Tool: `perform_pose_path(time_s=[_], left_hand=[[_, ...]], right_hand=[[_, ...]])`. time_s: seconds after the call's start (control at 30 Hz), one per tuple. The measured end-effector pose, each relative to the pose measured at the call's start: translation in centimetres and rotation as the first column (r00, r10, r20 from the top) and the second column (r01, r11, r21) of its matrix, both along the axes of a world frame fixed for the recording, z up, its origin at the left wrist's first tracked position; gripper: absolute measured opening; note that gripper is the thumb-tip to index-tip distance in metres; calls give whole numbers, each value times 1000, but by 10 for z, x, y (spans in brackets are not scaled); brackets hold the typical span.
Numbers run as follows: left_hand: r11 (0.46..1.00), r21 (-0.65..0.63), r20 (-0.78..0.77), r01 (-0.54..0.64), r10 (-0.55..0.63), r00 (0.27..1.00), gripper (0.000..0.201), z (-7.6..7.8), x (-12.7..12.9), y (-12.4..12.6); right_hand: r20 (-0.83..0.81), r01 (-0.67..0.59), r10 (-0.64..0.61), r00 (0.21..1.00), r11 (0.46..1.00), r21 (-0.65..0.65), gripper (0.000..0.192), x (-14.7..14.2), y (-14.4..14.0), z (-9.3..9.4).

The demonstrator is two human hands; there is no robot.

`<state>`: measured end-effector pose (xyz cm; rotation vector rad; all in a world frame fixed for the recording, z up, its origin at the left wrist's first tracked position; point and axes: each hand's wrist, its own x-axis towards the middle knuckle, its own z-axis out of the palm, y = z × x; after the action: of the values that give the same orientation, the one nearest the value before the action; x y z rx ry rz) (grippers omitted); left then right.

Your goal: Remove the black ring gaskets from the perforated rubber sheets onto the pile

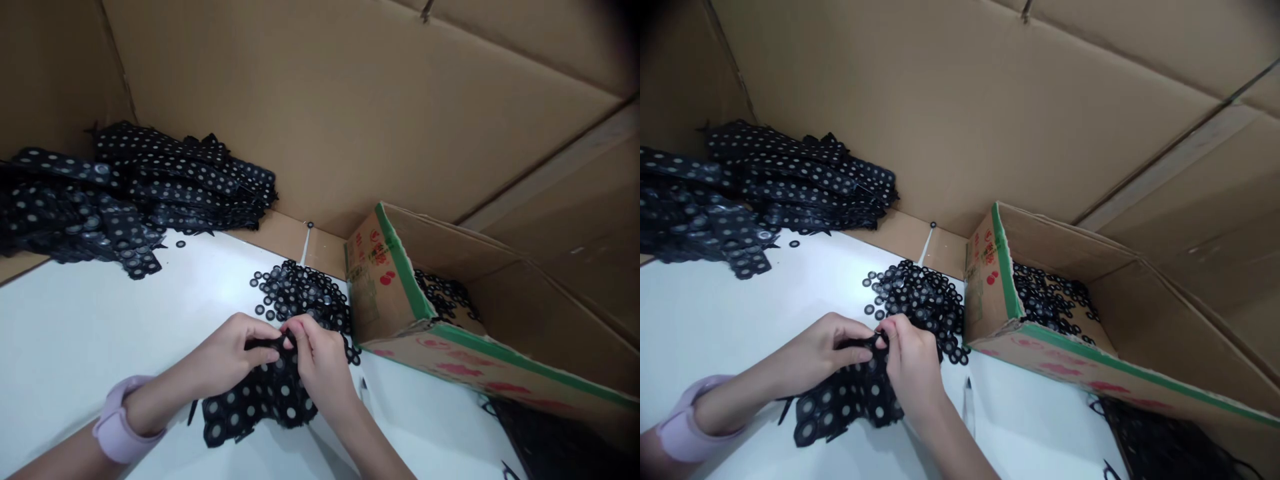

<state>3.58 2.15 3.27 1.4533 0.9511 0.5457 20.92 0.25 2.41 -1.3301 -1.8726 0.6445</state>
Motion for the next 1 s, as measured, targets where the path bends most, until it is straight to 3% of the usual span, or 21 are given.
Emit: perform_pose_path(time_s=[0.2,0.33,0.47,0.6,0.67,0.77,0.83,0.9,1.0], left_hand=[[998,50,-39,43,-41,998,14,-4,-2,0],[998,50,-74,34,-31,997,13,-10,-3,3],[996,-35,-72,87,-90,993,23,-13,-6,7],[990,-84,-79,115,-122,989,17,-11,-10,7],[990,-106,-76,97,-105,992,21,-10,-11,7],[987,-132,-25,93,-97,995,18,-8,-12,8],[983,-152,24,103,-100,995,18,-6,-12,9],[978,-172,70,119,-108,992,20,-5,-13,9],[974,-179,113,141,-122,986,24,-4,-14,9]], right_hand=[[-189,143,-172,967,978,-154,42,7,13,-6],[-220,233,-268,938,957,-174,47,17,20,-10],[31,206,-209,977,975,80,43,21,19,-9],[239,123,-206,949,939,321,37,20,12,-1],[268,46,-133,954,950,308,33,19,5,7],[275,-63,24,961,989,133,15,15,-6,15],[249,-81,69,966,996,37,18,12,-12,17],[189,-89,84,978,996,17,26,10,-15,16],[68,-109,107,992,994,24,19,10,-13,14]])
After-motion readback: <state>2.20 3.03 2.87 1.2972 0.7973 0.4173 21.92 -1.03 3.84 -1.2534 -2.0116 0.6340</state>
